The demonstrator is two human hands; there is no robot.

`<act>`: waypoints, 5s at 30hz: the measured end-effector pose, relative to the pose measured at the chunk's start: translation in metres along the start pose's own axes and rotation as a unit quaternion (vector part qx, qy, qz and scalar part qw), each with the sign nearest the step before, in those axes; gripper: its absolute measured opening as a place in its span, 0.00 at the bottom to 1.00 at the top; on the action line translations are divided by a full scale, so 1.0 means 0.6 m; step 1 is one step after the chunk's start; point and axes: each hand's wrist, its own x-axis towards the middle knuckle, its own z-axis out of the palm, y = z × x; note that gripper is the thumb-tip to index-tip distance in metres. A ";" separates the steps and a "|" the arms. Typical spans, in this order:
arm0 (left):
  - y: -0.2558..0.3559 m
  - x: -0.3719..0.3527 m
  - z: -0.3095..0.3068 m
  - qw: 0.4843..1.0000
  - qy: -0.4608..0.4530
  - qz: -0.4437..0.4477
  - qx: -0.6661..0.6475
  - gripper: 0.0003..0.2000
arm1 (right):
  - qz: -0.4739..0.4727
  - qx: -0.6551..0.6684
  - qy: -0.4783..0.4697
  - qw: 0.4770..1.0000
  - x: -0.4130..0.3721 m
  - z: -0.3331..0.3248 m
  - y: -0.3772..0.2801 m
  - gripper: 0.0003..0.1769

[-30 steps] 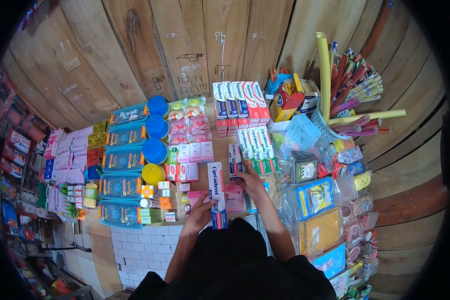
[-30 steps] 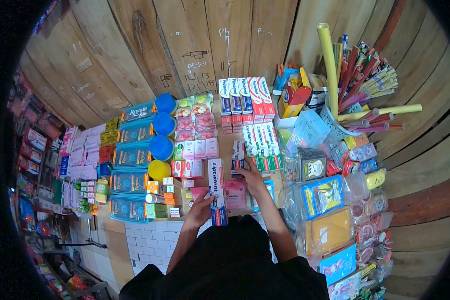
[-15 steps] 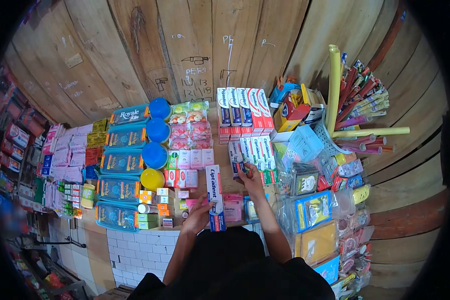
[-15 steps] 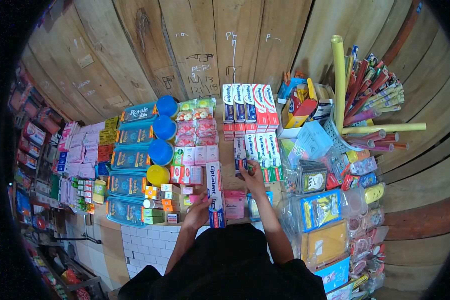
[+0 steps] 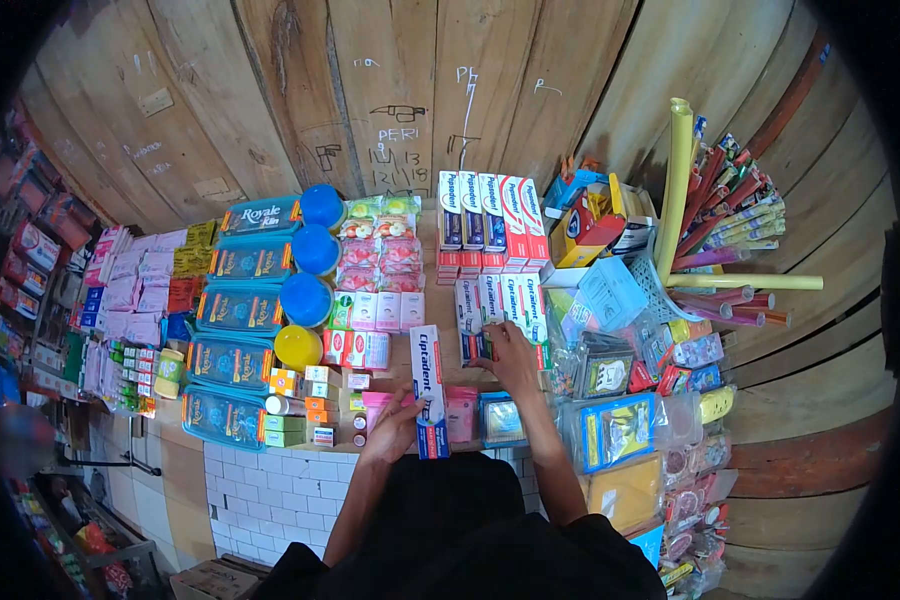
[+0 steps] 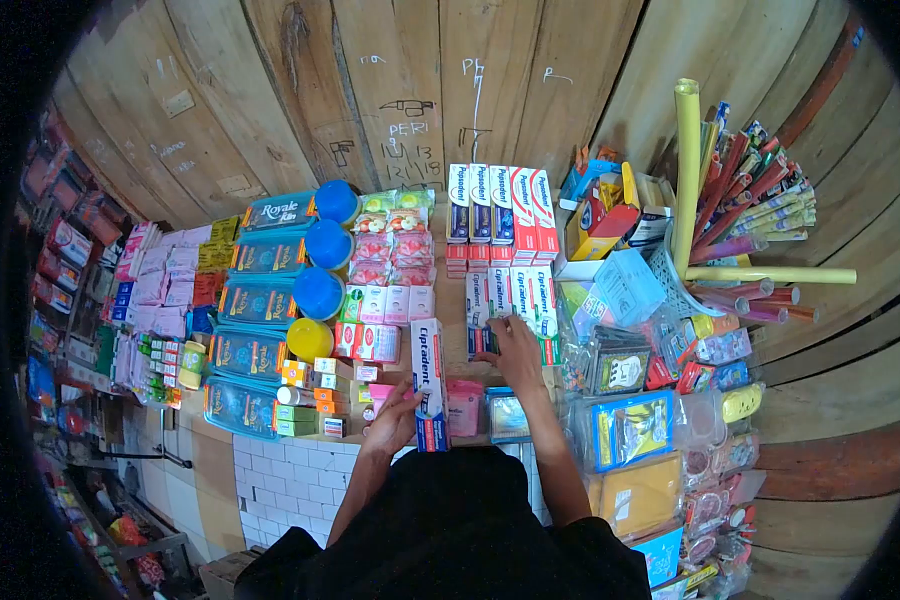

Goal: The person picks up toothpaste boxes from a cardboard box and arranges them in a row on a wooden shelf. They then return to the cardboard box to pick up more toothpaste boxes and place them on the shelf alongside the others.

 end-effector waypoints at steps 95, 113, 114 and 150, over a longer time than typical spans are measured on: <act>-0.041 0.029 0.069 0.721 -0.427 -0.249 0.486 0.15 | 0.290 0.595 0.038 0.749 -0.220 -0.049 -0.092 0.06; -0.292 0.005 -0.179 0.140 -0.701 -0.316 0.623 0.23 | 0.730 0.276 0.081 0.620 -0.734 0.292 -0.306 0.33; -0.308 0.009 -0.198 0.113 -0.726 -0.285 0.616 0.22 | 0.759 0.282 0.107 0.577 -0.761 0.316 -0.325 0.34; -0.716 -0.381 -0.429 -0.164 -0.678 -0.280 0.660 0.24 | 0.693 0.086 0.714 0.058 -1.111 0.516 -0.837 0.20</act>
